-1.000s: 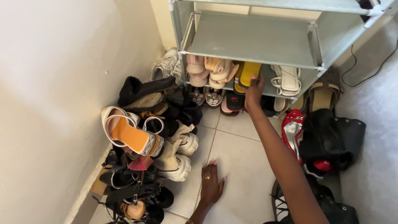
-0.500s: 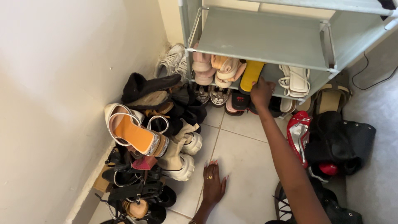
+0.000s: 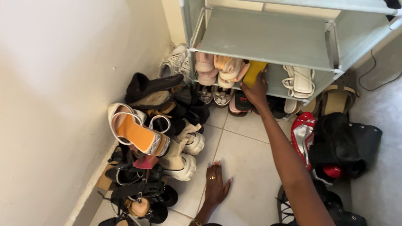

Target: The person organizes a collection of shoes by picking them up from the floor and placing them onto a multi-tiered shoe rack. They handle various types of footwear, including sandals, sneakers, and boots, arranging them neatly on the shelves.

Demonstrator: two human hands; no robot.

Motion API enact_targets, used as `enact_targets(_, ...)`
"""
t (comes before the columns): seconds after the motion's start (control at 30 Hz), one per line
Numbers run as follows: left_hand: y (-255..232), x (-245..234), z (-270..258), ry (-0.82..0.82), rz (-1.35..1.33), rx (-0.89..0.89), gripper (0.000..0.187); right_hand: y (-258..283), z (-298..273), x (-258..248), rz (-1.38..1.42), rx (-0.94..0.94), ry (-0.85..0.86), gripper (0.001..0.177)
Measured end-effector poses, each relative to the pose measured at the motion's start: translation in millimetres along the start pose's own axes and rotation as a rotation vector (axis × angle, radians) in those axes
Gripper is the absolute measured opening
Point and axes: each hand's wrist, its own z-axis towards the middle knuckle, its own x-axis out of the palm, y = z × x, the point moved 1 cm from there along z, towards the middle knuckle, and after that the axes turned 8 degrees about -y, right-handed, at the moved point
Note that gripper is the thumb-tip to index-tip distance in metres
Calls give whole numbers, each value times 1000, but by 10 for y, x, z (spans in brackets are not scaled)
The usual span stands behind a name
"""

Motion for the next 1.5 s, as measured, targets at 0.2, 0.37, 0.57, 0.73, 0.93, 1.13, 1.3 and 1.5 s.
enact_targets(0.2,84,141,-92,-35,59,26,82,162,-232,-199,-73,2,-44,76)
enact_targets(0.37,86,27,-172,-7,-4,-18,80,162,-342,-420,-131,-205,102,102)
enact_targets(0.57,31,-141,-195,-124,-101,-24,64,609,-705,-706,-283,-424,110,95)
enact_targets(0.73,-234,-500,-158,-372,-295,-146,50,1265,-1626,-954,-25,-494,213,88)
enact_targets(0.93,-461,-1919,566,-938,3,-90,40,2016,-2351,-1376,262,-489,370,68)
enact_targets(1.13,-584,-2824,1334,-762,322,-294,83,2284,-2114,-1543,265,-314,412,51)
enact_targets(1.3,-269,-2623,1192,-920,48,-359,63,2820,-1879,-1579,417,-352,546,53)
enact_targets(1.5,138,-2488,973,-1125,-664,-349,47,3090,-1801,-679,691,128,1035,61)
